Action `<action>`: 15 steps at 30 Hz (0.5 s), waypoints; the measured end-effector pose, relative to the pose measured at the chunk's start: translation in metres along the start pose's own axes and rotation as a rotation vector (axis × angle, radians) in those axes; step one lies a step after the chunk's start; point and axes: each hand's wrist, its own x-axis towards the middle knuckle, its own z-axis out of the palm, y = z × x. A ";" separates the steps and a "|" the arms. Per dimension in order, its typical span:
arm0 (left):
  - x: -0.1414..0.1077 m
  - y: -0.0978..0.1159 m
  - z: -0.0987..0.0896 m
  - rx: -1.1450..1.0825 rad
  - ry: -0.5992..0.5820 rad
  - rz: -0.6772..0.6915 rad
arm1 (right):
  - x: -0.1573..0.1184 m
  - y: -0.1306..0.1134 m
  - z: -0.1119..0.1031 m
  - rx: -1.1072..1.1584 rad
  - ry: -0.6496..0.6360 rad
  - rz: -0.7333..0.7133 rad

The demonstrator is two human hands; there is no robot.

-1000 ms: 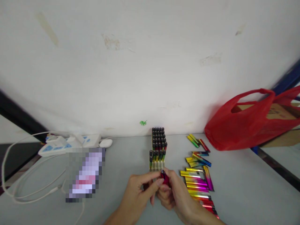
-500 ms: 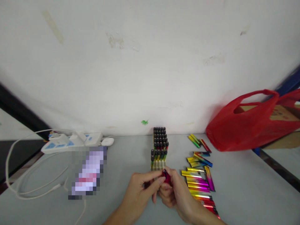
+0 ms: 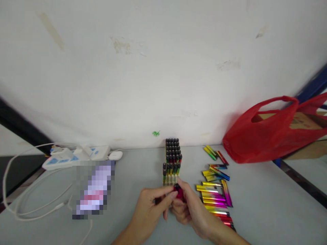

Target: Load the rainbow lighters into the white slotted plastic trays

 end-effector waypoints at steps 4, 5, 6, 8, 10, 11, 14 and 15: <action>0.000 0.001 0.000 -0.001 -0.010 -0.010 | 0.000 0.002 0.001 0.013 0.000 -0.009; 0.000 0.001 0.001 -0.006 -0.011 -0.013 | 0.000 0.002 0.001 0.018 0.000 -0.012; 0.000 0.001 0.001 -0.014 -0.009 -0.014 | -0.001 0.002 0.002 0.022 0.009 -0.015; 0.000 0.000 0.001 -0.027 -0.003 -0.011 | -0.001 0.002 0.003 0.031 0.034 -0.013; 0.000 0.000 0.001 -0.027 0.007 -0.009 | -0.002 0.002 0.005 0.041 0.049 -0.020; 0.000 -0.001 0.001 -0.024 0.012 -0.009 | -0.003 0.002 0.006 0.042 0.046 -0.024; -0.002 0.000 0.001 -0.022 0.024 -0.008 | -0.004 0.002 0.007 0.040 0.036 -0.043; -0.002 0.001 0.001 -0.026 0.025 -0.007 | -0.004 0.001 0.008 0.037 0.032 -0.047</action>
